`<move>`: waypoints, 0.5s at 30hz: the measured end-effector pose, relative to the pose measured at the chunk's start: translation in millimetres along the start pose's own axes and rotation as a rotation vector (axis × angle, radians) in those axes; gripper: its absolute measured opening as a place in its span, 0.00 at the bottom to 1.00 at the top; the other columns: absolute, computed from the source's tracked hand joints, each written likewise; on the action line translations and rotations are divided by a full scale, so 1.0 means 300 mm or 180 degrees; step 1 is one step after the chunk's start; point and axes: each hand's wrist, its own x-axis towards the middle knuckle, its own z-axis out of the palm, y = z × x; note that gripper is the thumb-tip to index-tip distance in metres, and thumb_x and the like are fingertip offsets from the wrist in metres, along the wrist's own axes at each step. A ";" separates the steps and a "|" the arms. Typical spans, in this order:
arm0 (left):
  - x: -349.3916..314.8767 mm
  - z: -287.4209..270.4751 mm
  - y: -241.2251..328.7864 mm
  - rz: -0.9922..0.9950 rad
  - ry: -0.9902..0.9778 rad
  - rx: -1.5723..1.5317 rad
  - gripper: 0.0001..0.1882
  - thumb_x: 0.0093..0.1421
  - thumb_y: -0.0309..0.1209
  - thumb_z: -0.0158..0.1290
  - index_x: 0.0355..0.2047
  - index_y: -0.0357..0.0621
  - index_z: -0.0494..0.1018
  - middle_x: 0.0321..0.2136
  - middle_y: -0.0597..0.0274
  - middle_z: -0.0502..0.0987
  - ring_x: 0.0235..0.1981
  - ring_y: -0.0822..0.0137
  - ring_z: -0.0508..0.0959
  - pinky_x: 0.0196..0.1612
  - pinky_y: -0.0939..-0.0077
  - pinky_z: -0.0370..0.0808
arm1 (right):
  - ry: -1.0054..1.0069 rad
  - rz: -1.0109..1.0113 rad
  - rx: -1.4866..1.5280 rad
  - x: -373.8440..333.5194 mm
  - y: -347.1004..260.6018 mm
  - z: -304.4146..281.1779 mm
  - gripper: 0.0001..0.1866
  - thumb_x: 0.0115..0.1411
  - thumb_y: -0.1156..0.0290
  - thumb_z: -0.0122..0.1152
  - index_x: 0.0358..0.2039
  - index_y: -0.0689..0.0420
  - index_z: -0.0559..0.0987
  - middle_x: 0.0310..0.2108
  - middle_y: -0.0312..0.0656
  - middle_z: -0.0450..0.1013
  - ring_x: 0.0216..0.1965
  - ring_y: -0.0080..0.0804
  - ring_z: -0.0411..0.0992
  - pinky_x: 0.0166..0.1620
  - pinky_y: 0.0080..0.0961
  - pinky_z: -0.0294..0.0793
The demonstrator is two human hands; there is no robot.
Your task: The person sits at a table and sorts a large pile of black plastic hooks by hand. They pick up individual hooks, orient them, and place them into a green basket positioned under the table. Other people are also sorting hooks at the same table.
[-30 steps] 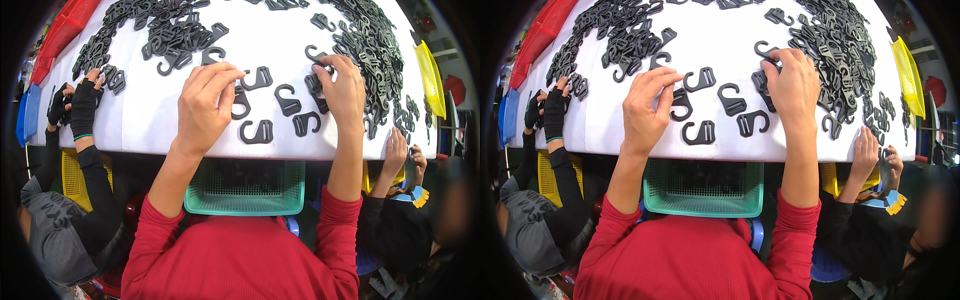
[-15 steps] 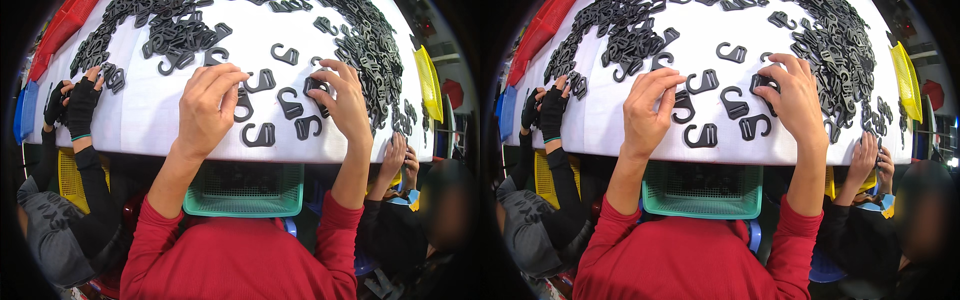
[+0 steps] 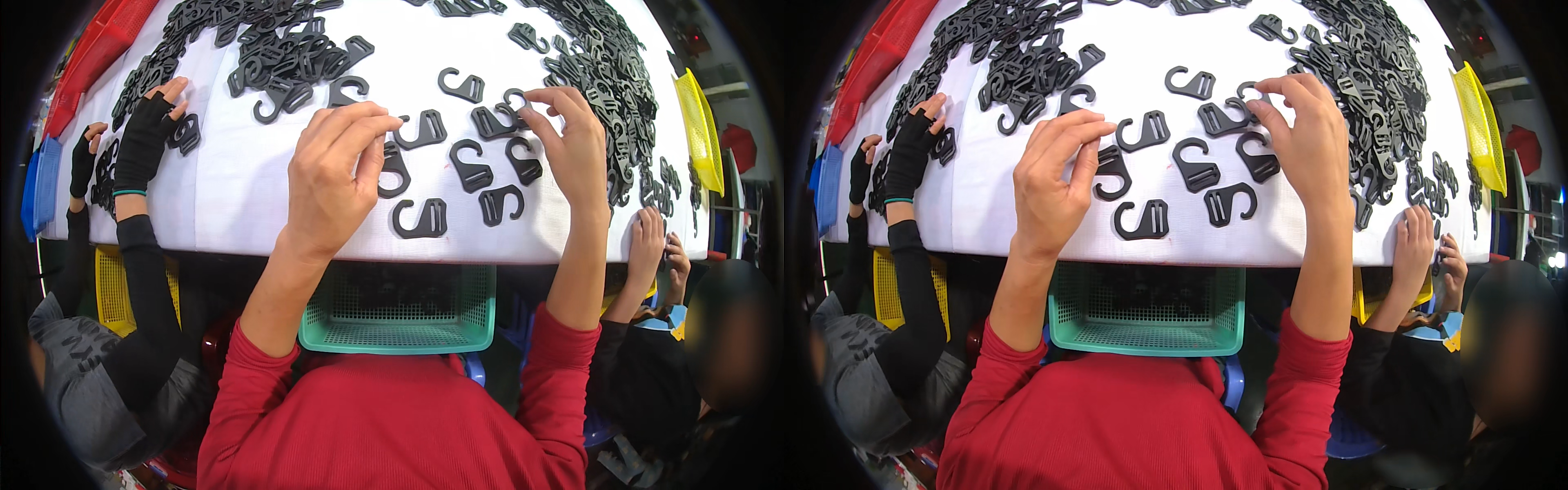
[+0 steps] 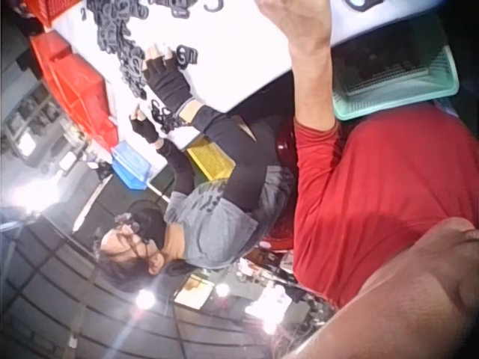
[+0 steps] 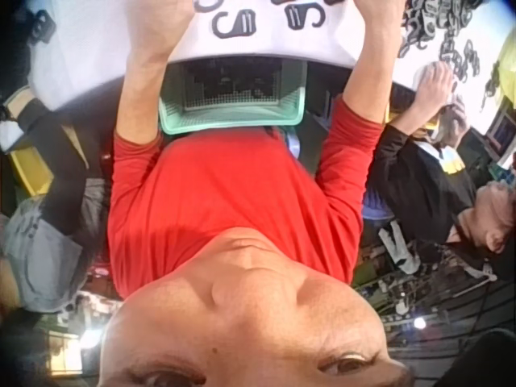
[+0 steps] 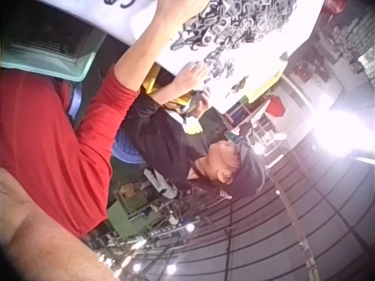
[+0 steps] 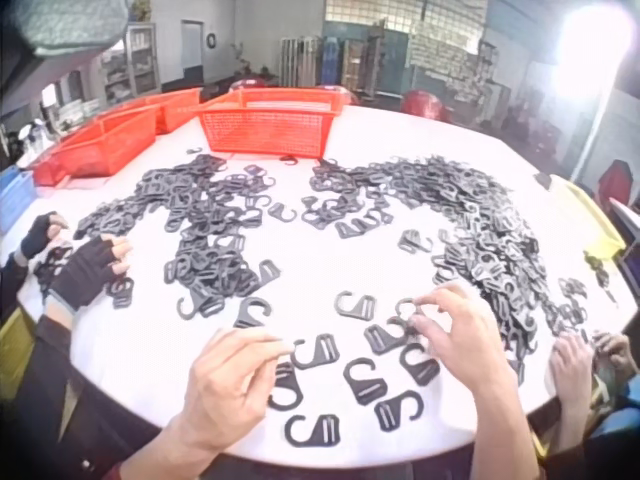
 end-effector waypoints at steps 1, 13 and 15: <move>0.002 0.004 0.000 0.0010 0.0027 -0.0013 0.10 0.54 0.16 0.55 0.35 0.41 0.79 0.36 0.58 0.80 0.37 0.60 0.77 0.40 0.70 0.74 | -0.0030 0.0052 -0.0142 0.005 0.013 0.005 0.12 0.54 0.67 0.66 0.39 0.57 0.82 0.40 0.40 0.76 0.37 0.32 0.73 0.40 0.29 0.72; 0.006 0.005 0.006 -0.0082 -0.0072 0.0018 0.11 0.55 0.16 0.54 0.37 0.40 0.79 0.37 0.58 0.80 0.39 0.60 0.78 0.42 0.72 0.74 | -0.0147 -0.0807 -0.0812 -0.022 0.009 0.011 0.10 0.57 0.73 0.59 0.40 0.59 0.81 0.40 0.41 0.77 0.43 0.41 0.74 0.44 0.34 0.75; 0.007 0.006 0.006 -0.0105 -0.0066 0.0017 0.11 0.55 0.16 0.54 0.37 0.40 0.79 0.37 0.58 0.80 0.39 0.60 0.78 0.42 0.72 0.74 | -0.0071 -0.0781 -0.0917 -0.022 0.016 0.012 0.10 0.58 0.74 0.58 0.39 0.60 0.81 0.38 0.43 0.78 0.40 0.42 0.75 0.43 0.34 0.76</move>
